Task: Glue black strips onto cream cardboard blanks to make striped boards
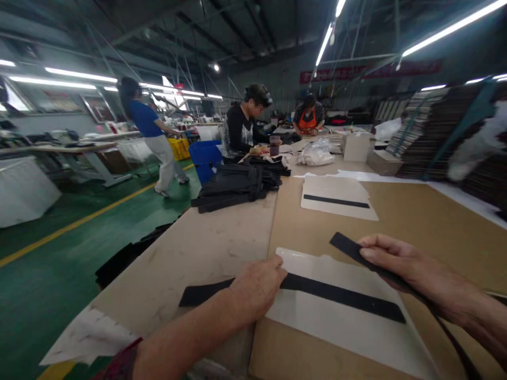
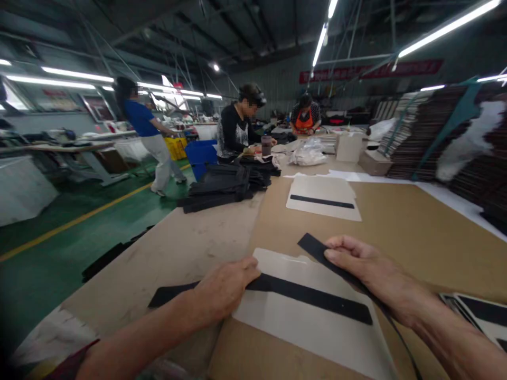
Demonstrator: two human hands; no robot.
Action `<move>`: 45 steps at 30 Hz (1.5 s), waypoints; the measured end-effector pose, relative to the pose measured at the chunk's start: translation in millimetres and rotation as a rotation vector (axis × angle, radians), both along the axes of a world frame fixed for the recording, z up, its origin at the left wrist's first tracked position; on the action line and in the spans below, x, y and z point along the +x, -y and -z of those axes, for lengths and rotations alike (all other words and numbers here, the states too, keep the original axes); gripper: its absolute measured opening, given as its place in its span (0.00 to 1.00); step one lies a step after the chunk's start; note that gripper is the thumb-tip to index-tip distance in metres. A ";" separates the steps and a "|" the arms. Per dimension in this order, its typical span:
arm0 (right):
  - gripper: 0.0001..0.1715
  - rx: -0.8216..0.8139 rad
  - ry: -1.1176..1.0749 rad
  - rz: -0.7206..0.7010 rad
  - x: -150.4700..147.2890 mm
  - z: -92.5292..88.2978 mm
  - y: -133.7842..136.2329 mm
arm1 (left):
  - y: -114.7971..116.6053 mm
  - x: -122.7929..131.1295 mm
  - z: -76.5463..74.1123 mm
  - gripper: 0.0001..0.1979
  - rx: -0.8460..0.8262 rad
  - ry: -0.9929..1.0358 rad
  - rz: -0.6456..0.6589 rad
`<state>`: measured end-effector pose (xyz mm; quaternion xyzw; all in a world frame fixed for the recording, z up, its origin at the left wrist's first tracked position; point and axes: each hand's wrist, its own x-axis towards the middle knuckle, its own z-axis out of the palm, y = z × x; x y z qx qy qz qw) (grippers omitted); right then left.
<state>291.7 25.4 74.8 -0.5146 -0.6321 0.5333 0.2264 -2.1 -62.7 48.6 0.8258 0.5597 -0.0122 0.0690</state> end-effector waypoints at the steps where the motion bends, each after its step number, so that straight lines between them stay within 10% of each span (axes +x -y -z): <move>1: 0.27 -0.060 -0.020 -0.029 -15.1 0.4 -3.3 | -3.7 0.2 7.8 0.17 0.012 0.000 -0.011; 15: 0.11 0.047 0.104 -0.348 -114.0 51.5 -45.2 | -1.6 1.4 37.9 0.21 0.054 0.121 -0.058; 45: 0.09 0.255 0.373 -0.429 -130.2 55.9 -54.6 | -0.8 -0.2 42.3 0.19 0.022 0.132 -0.112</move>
